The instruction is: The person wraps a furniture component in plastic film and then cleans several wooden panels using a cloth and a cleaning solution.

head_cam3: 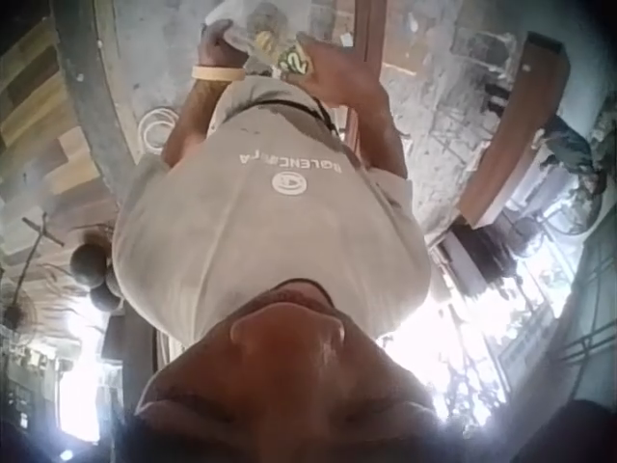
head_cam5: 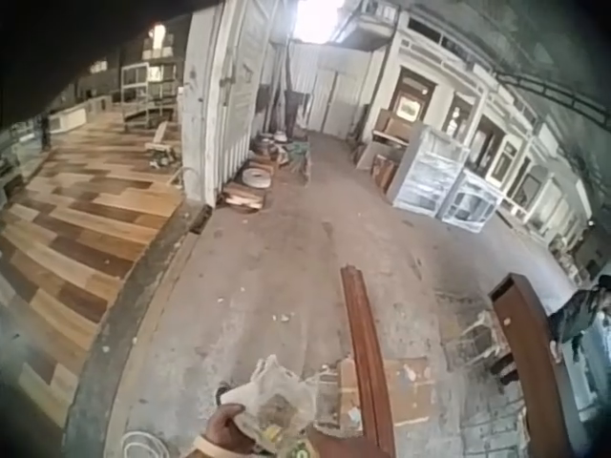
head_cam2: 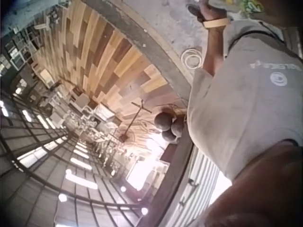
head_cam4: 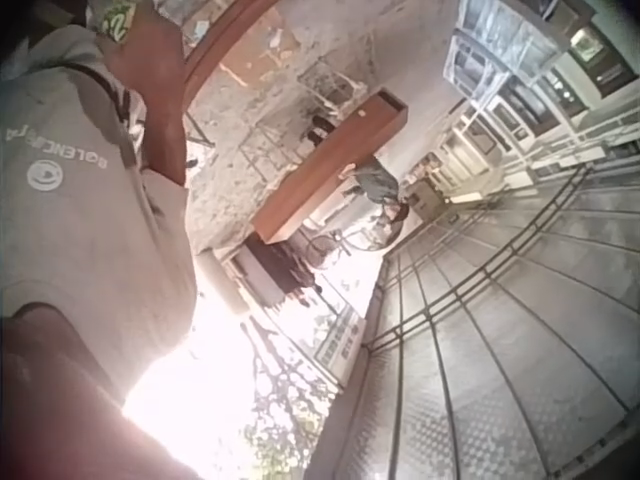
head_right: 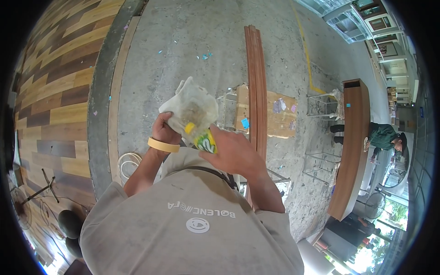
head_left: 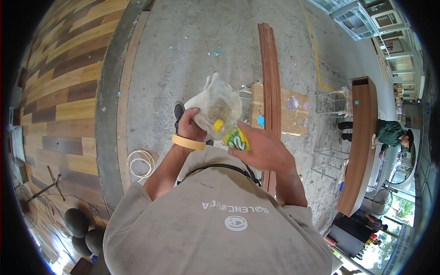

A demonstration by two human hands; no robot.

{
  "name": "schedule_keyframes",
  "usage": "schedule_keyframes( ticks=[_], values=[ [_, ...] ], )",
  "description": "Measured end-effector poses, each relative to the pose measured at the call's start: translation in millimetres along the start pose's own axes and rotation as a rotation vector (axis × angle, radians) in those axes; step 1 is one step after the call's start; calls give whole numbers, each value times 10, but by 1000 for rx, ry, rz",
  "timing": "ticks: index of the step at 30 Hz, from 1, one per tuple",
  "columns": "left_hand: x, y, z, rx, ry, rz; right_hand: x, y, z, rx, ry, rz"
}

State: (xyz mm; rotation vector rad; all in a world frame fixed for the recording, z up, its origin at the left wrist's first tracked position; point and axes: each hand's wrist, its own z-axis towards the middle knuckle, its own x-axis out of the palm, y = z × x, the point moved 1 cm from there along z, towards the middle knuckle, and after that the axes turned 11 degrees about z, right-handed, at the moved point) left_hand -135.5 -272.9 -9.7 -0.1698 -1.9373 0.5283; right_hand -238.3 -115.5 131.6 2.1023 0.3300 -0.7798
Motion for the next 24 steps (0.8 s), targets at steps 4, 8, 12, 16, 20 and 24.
schedule_keyframes(
  ticks=[4,8,12,16,20,24],
  values=[
    [32,56,3,-10,6,6,-153,-17,115,-2,-122,-20],
    [44,74,7,-47,-6,0,-238,-74,101,2,-144,-47],
    [107,68,24,-29,20,26,-80,-5,151,-96,-194,-41],
    [79,57,66,-10,4,35,-113,-111,-63,-52,-41,-4],
    [97,9,59,-75,88,21,-285,-193,-73,4,-215,-22],
    [176,-69,-14,-110,39,69,-267,-135,-1,-59,-204,26]
  ],
)
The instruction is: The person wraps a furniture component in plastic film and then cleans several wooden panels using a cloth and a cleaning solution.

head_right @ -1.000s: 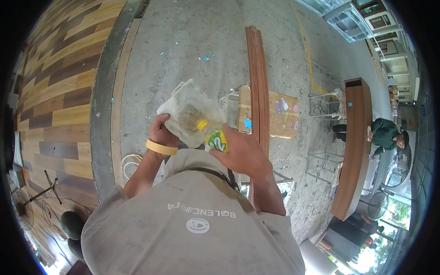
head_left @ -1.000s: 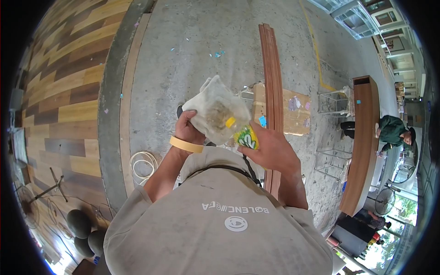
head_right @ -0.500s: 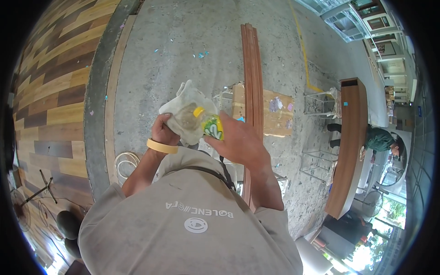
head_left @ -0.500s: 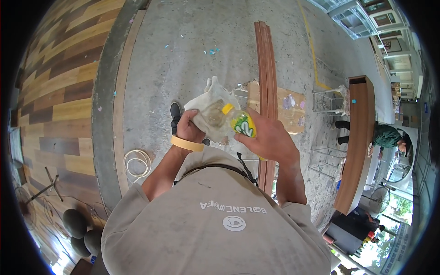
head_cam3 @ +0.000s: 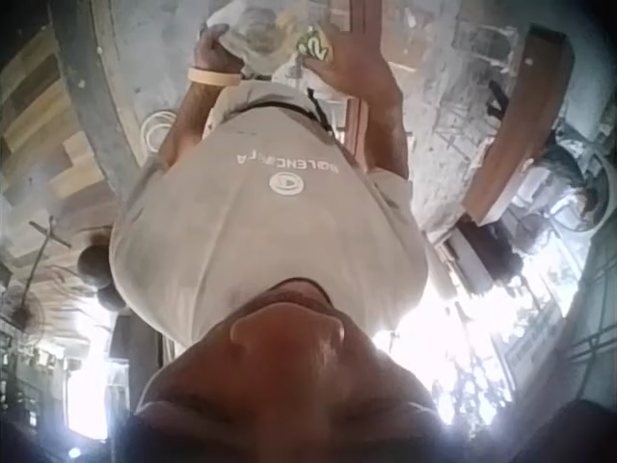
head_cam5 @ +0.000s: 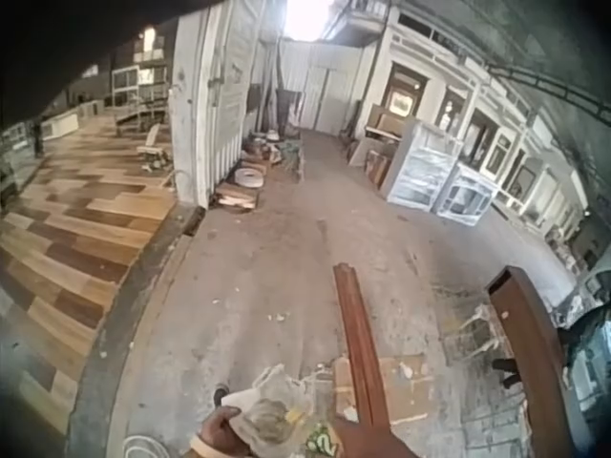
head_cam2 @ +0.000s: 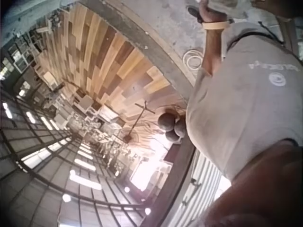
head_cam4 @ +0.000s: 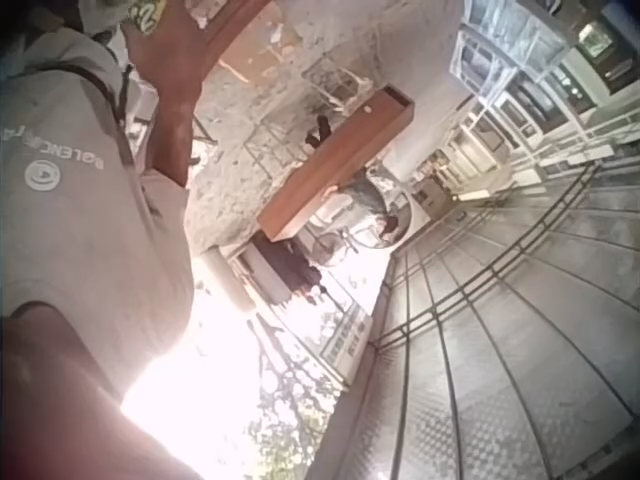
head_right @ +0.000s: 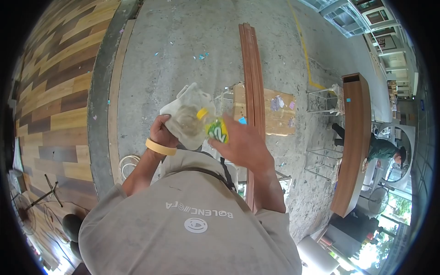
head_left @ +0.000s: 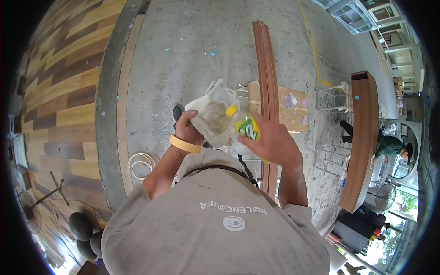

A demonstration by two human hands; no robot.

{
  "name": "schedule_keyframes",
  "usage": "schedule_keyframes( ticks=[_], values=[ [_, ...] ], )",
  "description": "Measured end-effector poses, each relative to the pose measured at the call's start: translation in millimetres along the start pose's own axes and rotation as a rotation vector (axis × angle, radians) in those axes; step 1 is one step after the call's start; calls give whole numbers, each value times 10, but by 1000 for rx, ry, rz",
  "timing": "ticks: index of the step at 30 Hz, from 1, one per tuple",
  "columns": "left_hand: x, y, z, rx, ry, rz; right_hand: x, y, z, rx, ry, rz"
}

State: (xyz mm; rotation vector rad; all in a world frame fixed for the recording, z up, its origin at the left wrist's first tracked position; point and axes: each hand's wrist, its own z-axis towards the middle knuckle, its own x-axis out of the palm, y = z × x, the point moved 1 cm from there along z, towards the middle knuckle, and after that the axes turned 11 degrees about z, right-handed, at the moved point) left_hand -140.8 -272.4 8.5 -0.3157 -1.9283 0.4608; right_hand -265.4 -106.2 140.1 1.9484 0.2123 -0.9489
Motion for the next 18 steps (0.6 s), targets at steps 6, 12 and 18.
schedule_keyframes(
  ticks=[6,12,18],
  values=[
    [-29,7,49,21,38,-31,-64,-221,-183,146,102,-27],
    [-103,-36,75,-6,68,-54,-102,-111,-220,203,224,17],
    [-52,-112,57,18,38,-44,44,-113,-148,42,123,50]
  ],
)
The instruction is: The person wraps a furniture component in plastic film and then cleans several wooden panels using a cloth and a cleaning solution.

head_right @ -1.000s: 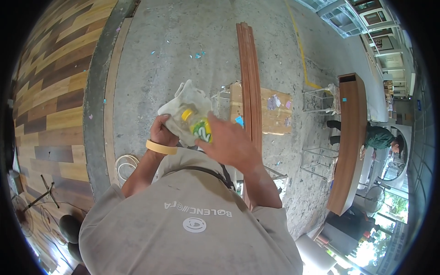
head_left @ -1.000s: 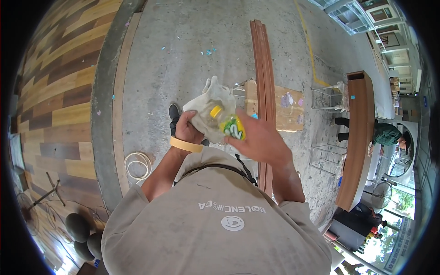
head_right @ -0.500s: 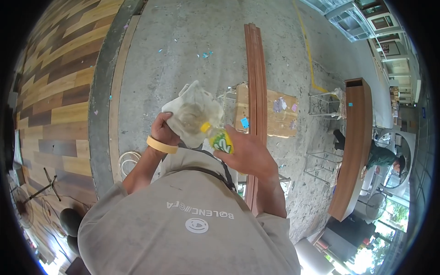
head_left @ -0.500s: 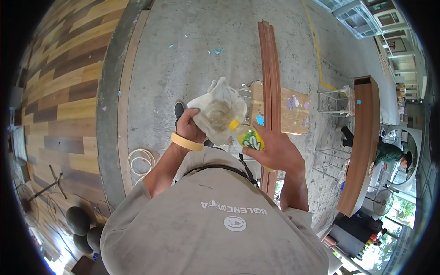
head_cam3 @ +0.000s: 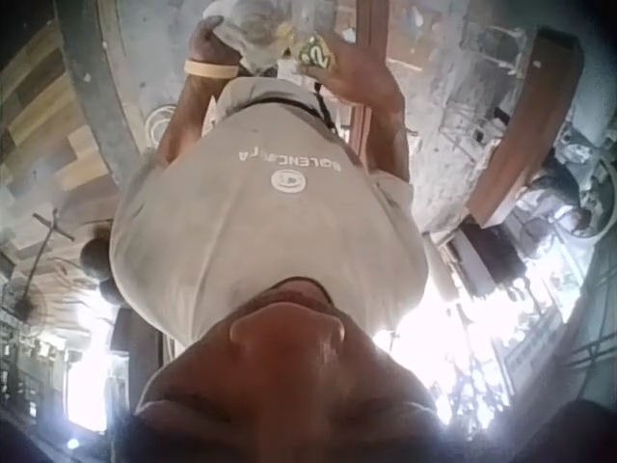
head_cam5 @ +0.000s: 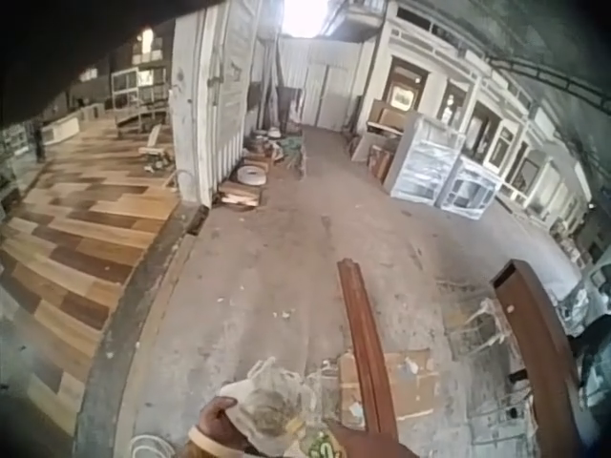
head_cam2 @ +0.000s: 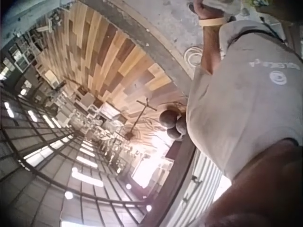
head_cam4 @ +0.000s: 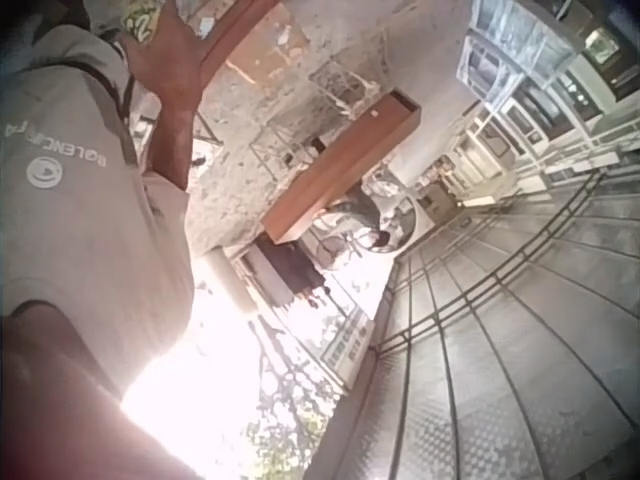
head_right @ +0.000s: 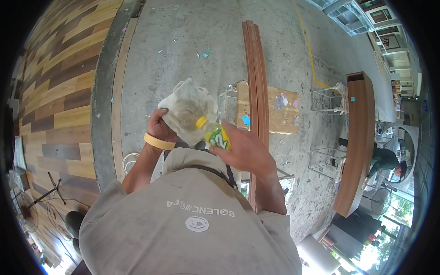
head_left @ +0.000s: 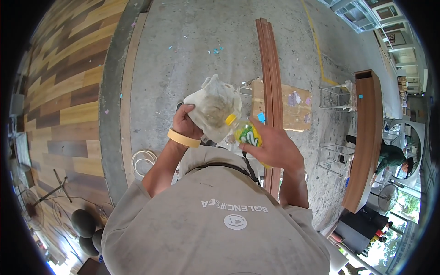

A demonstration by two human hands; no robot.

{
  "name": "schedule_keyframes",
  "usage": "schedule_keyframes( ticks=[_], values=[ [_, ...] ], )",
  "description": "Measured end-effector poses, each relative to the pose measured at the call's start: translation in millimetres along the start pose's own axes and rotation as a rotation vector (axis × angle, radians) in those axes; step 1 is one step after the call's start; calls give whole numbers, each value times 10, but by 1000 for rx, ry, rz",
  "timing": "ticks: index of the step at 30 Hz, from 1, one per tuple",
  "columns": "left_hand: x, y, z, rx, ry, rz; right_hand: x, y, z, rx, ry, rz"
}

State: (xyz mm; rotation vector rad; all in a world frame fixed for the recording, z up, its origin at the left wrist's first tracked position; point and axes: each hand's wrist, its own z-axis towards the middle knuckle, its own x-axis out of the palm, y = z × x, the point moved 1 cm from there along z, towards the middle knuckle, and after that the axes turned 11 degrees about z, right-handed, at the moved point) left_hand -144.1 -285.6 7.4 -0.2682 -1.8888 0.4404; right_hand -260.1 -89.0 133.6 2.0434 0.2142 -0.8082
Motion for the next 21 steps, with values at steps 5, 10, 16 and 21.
schedule_keyframes(
  ticks=[5,10,16,21],
  values=[
    [-33,11,26,59,-34,24,-47,37,15,20,52,-13],
    [-156,34,47,36,-49,-30,20,227,258,64,37,-21],
    [-258,-36,156,4,-158,-82,77,300,548,213,123,-18],
    [-499,-145,444,12,-217,0,219,180,975,194,79,105]
  ],
)
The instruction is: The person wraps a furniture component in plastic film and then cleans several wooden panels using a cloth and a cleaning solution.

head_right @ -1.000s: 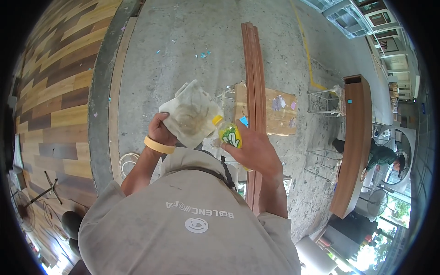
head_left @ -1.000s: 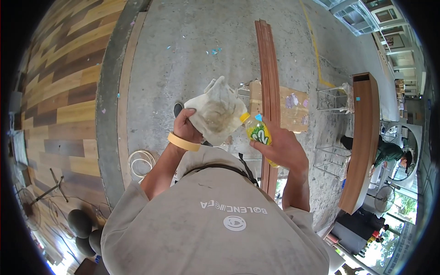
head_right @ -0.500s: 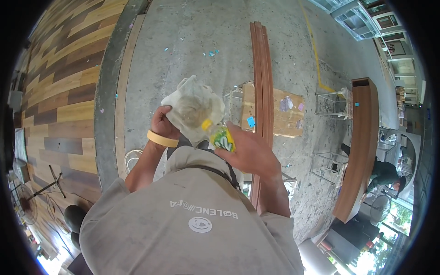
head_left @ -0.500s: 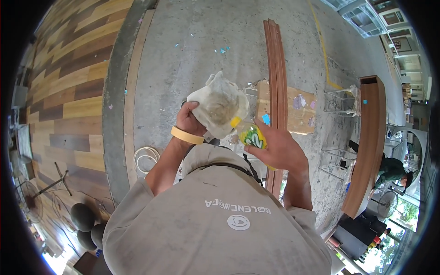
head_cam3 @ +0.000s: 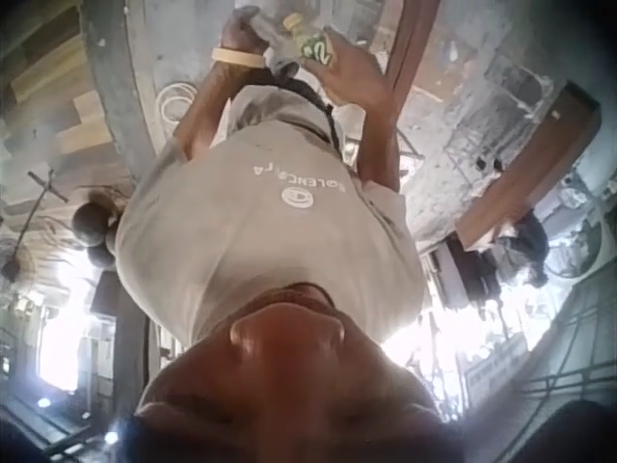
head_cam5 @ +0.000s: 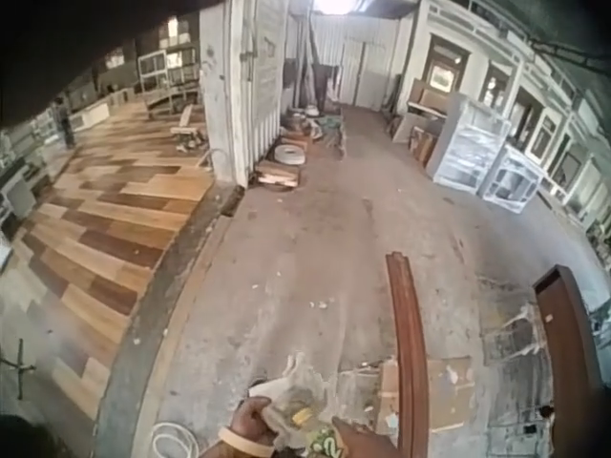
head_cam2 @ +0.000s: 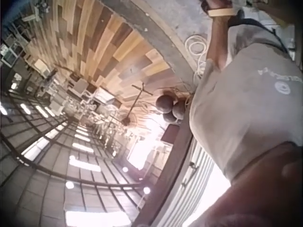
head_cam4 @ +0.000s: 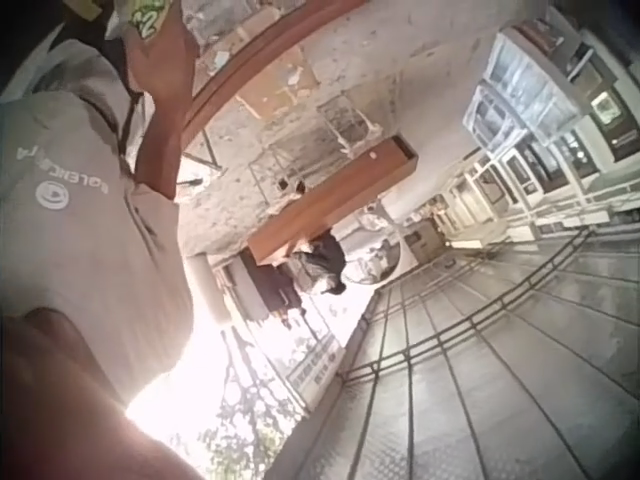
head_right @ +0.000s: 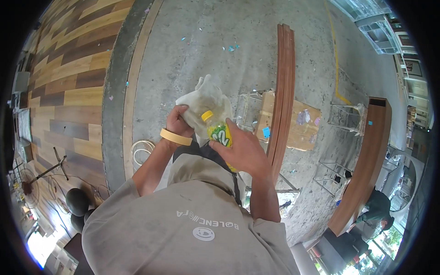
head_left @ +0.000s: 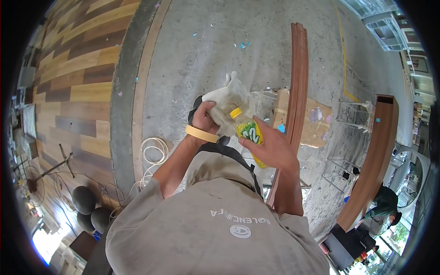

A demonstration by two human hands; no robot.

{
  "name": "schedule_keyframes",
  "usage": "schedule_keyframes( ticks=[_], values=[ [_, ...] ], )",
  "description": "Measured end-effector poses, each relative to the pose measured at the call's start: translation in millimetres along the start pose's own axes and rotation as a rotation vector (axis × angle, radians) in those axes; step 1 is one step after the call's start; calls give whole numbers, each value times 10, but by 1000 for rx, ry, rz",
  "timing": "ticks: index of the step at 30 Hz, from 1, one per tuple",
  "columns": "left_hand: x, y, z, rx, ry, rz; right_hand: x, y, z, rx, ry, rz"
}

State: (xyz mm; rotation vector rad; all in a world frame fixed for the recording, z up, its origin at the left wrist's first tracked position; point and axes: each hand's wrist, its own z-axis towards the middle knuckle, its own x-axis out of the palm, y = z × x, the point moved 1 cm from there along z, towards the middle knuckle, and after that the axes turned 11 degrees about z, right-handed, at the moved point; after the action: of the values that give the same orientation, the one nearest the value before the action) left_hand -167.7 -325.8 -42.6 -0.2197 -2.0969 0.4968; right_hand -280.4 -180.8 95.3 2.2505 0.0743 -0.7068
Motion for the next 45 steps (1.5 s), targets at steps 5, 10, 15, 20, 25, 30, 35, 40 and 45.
schedule_keyframes(
  ticks=[5,10,15,20,25,30,35,40,45],
  values=[
    [-190,-193,406,-56,-32,-70,226,-141,643,-106,-92,259],
    [-972,-464,1208,-3,-163,-122,1179,-730,1693,-151,-454,590],
    [-1978,-703,1687,17,-406,-118,2293,-1598,3052,195,-861,927],
    [-2715,-281,1812,-158,-442,-246,2961,-3015,4468,494,-1141,718],
    [-3129,122,1754,-239,-556,-300,3478,-4136,5240,454,-1218,694],
    [-3352,231,1879,-333,-549,-287,3832,-4861,5669,399,-1297,399],
    [-3532,84,1865,-316,-604,-275,4308,-4693,5710,548,-1241,611],
    [-3562,203,1863,-422,-425,-358,4348,-5141,5425,436,-952,1560],
    [-3802,65,1935,-641,-314,-205,4344,-3666,4749,917,-687,857]
  ],
)
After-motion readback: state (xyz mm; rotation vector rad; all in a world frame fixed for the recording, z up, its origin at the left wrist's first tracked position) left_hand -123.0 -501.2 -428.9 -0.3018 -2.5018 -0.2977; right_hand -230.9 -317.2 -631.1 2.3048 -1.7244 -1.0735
